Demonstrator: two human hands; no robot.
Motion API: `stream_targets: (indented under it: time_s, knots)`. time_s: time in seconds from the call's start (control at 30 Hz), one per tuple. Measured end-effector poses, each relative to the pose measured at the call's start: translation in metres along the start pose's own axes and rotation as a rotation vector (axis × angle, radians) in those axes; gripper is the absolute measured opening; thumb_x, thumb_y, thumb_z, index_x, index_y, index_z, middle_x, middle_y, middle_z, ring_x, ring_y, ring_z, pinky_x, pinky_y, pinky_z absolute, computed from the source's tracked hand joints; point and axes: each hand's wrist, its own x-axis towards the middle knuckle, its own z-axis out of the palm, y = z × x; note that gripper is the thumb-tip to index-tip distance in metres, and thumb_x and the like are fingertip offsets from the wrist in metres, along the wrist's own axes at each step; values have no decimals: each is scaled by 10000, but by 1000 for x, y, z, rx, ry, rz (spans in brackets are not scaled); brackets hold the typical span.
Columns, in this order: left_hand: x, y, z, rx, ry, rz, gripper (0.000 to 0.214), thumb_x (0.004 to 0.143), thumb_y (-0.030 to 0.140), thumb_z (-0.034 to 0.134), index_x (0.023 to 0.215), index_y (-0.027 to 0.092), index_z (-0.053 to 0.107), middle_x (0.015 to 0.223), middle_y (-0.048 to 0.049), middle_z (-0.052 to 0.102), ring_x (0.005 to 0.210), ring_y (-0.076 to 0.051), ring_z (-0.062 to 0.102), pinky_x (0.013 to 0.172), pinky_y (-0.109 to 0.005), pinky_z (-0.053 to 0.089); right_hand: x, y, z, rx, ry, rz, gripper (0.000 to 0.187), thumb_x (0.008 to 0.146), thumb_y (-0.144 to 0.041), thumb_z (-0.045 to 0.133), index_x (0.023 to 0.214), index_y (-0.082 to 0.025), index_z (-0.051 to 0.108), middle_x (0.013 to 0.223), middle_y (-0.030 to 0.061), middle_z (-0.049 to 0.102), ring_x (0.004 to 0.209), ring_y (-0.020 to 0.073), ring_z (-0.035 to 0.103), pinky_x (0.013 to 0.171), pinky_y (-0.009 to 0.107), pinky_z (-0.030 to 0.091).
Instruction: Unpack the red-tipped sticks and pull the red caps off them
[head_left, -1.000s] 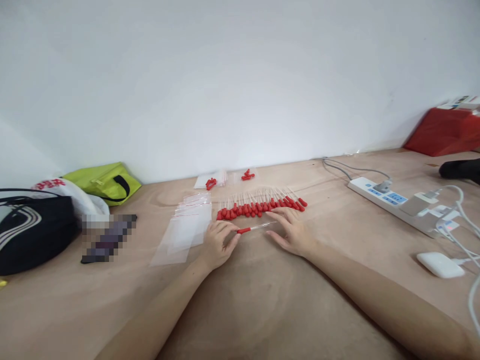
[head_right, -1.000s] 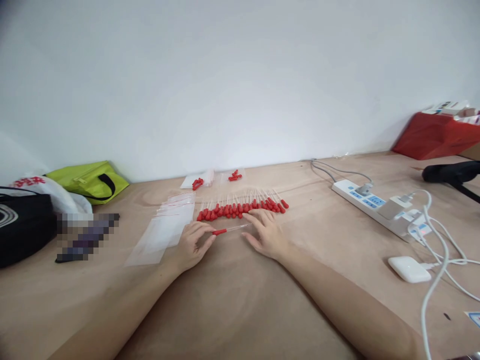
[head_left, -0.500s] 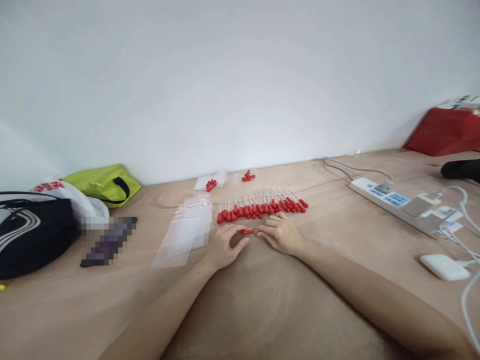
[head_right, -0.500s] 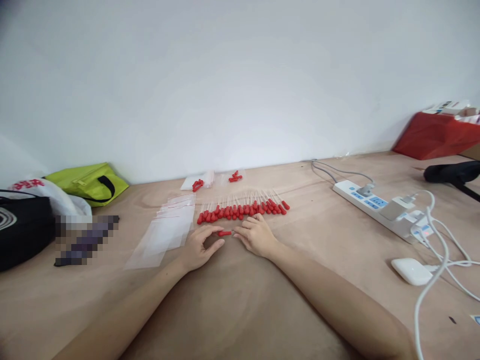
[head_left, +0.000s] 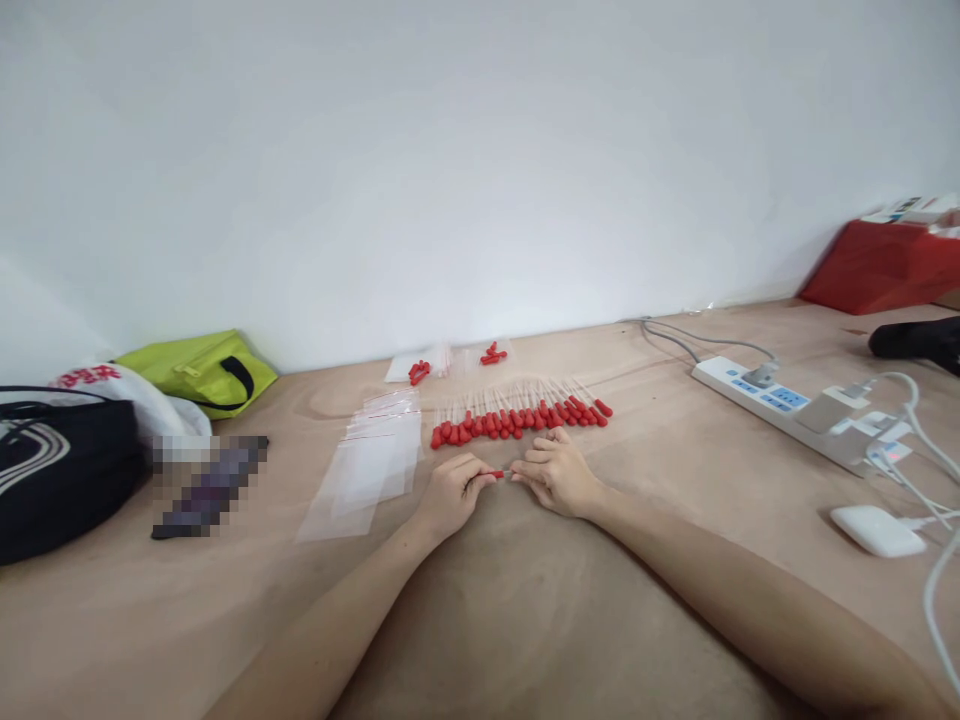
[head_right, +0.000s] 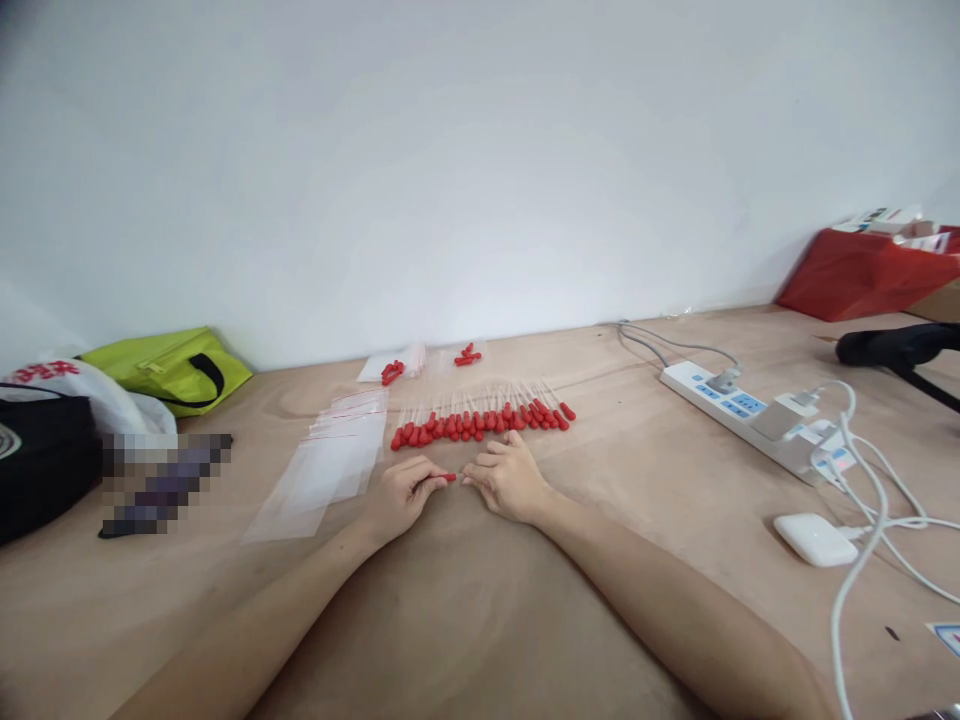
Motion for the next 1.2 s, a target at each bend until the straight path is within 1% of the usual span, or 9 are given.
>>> stream_targets:
  time_s: [0.2,0.33,0.47,0.6,0.7,0.8,0.93,1.03,1.2]
  knots:
    - [-4,-6,0,17,66,29,221,853,233,418,725,175,588,694,-18,590,657,-124,553,609,-240,440,-4,3,-3,17,27,-3,272,873,-283,390,784,-201,634,593,11,557,632,128,431,662,308,227]
    - [-9,-20,-9,46,180,-56,203,842,218,430,701,175,571,692,-16,583,665,-128,554,620,-251,451,-13,18,-10,51,50,135,293,877,-298,387,789,-189,645,635,26,586,651,129,474,659,300,262]
    - [-10,-22,-11,49,191,-59,156,832,223,445,829,182,596,816,-33,593,764,-137,571,701,-272,470,-17,28,-5,165,53,257,296,881,-299,369,955,-192,635,713,35,597,647,123,513,632,266,344]
    - [-9,-21,-8,114,254,-127,205,817,181,421,938,163,585,885,-63,551,829,-155,559,738,-298,476,-16,26,3,240,70,295,331,861,-204,336,1112,-158,549,772,53,587,647,128,535,608,247,413]
    - [-12,-25,-7,96,287,-163,231,799,170,432,1000,171,544,900,-57,547,804,-149,562,722,-296,484,-15,21,4,279,81,316,282,829,-171,369,1053,-172,542,830,49,609,700,135,560,638,249,432]
    - [-17,-29,-8,55,330,-187,180,777,189,474,953,182,514,861,-30,555,730,-131,561,669,-274,491,-13,14,3,245,72,334,168,822,-181,389,876,-185,548,741,23,610,646,134,552,594,242,414]
    - [-19,-28,-10,46,296,-137,53,773,199,489,797,186,534,784,-11,542,674,-114,547,631,-253,488,-8,6,5,25,84,229,200,833,-179,377,745,-180,556,651,29,569,610,145,515,596,261,372]
    - [-18,-24,-12,42,265,-109,53,766,200,507,781,188,556,773,-13,548,664,-112,550,620,-248,490,-5,3,9,-100,86,148,240,835,-158,373,706,-173,575,615,33,543,587,145,491,608,279,346]
    - [-17,-18,-15,66,176,-76,103,787,219,493,798,191,591,807,-34,590,739,-136,573,675,-278,487,3,-5,12,-108,26,138,220,833,-139,385,785,-163,599,691,54,557,650,154,499,645,290,341]
